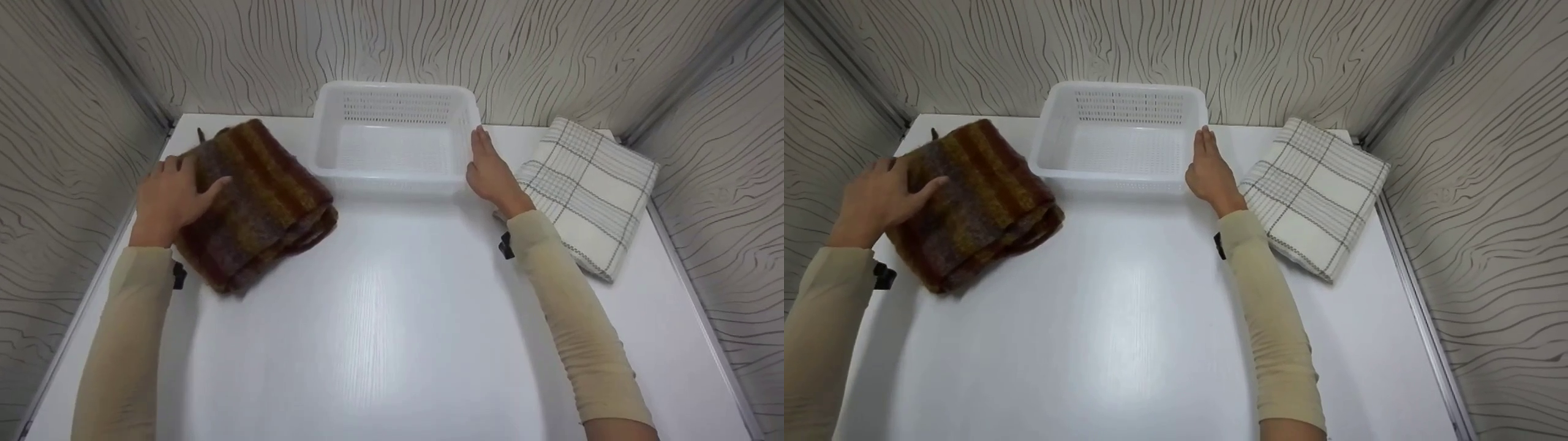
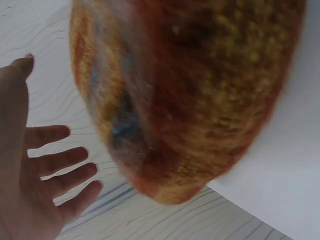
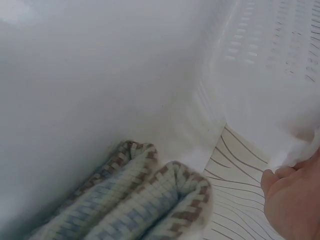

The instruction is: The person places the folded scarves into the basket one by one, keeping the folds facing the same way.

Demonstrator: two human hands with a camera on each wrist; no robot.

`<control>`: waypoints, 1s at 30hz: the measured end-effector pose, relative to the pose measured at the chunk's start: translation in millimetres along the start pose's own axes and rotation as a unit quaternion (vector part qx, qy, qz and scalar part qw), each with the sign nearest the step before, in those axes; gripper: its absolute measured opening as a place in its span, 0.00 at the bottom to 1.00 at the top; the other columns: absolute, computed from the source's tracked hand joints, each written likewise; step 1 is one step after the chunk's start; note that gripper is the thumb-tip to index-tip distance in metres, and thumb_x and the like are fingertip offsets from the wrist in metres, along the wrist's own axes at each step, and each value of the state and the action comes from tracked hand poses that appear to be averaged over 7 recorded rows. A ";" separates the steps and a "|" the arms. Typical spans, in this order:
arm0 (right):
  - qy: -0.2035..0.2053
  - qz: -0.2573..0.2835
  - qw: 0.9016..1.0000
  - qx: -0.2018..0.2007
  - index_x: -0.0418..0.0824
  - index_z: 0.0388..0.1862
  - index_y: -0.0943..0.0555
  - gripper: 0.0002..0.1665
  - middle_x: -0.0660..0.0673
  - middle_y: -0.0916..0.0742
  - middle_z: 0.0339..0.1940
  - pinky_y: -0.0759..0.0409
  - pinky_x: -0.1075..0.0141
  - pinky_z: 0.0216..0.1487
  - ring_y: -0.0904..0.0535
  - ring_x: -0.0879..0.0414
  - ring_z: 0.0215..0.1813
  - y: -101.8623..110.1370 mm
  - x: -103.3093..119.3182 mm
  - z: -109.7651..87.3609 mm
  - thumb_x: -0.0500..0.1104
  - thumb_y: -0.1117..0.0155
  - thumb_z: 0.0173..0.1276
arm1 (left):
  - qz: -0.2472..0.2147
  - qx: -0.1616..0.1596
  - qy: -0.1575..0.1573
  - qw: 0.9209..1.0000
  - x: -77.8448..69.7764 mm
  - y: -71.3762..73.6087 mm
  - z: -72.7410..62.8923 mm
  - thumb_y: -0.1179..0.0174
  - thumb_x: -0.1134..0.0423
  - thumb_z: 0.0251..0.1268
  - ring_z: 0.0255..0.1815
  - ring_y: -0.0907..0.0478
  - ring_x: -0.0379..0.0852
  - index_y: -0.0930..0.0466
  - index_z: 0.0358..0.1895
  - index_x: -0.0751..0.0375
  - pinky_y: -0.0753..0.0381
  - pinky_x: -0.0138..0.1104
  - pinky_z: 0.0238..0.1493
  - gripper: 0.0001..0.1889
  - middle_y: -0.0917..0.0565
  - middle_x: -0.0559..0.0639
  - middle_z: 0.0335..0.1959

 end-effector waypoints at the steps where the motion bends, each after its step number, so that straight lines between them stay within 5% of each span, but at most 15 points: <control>1: 0.002 -0.002 1.000 0.001 0.33 0.87 0.62 0.41 0.39 0.59 0.90 0.61 0.51 0.90 0.65 0.44 0.91 -0.2 0.6 0.1 0.40 0.65 0.82 | -0.009 -0.003 0.005 1.000 4.4 -1.6 1.7 0.62 0.20 0.72 0.69 0.36 0.84 0.40 0.77 0.75 0.35 0.76 0.65 0.57 0.35 0.84 0.71; 8: 0.012 -0.006 1.000 0.004 0.32 0.87 0.62 0.41 0.37 0.58 0.90 0.61 0.50 0.90 0.65 0.42 0.91 -1.0 3.5 -1.1 0.40 0.65 0.82 | -0.069 0.004 0.032 0.997 39.6 -16.2 8.9 0.60 0.23 0.74 0.76 0.47 0.85 0.48 0.81 0.75 0.51 0.76 0.75 0.56 0.43 0.87 0.75; 14: 0.012 -0.003 1.000 0.006 0.33 0.87 0.63 0.41 0.38 0.59 0.90 0.62 0.50 0.90 0.65 0.43 0.91 -3.5 4.0 -1.4 0.40 0.64 0.81 | -0.100 0.044 0.061 0.992 59.3 -28.8 7.4 0.63 0.23 0.74 0.77 0.52 0.87 0.59 0.84 0.74 0.53 0.76 0.75 0.58 0.50 0.88 0.78; 20: 0.008 -0.001 1.000 0.004 0.33 0.87 0.63 0.41 0.38 0.59 0.90 0.62 0.51 0.90 0.65 0.44 0.91 -2.9 4.0 -0.3 0.40 0.67 0.81 | -0.115 0.071 0.061 0.989 55.4 -37.3 7.8 0.59 0.23 0.74 0.76 0.49 0.87 0.65 0.87 0.62 0.45 0.78 0.70 0.56 0.48 0.85 0.79; 30: 0.000 0.011 1.000 0.004 0.33 0.87 0.64 0.41 0.38 0.60 0.90 0.62 0.52 0.90 0.67 0.44 0.91 0.6 2.7 -2.0 0.40 0.65 0.81 | -0.091 0.061 0.045 0.993 49.6 -42.9 11.8 0.54 0.26 0.75 0.76 0.48 0.86 0.54 0.85 0.64 0.43 0.79 0.68 0.53 0.45 0.85 0.77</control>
Point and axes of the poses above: each hand's wrist, its own z-axis towards the middle knuckle, its own y-axis out of the back of the hand, x = y × z, the point moved 5 cm from there along z, towards the middle knuckle
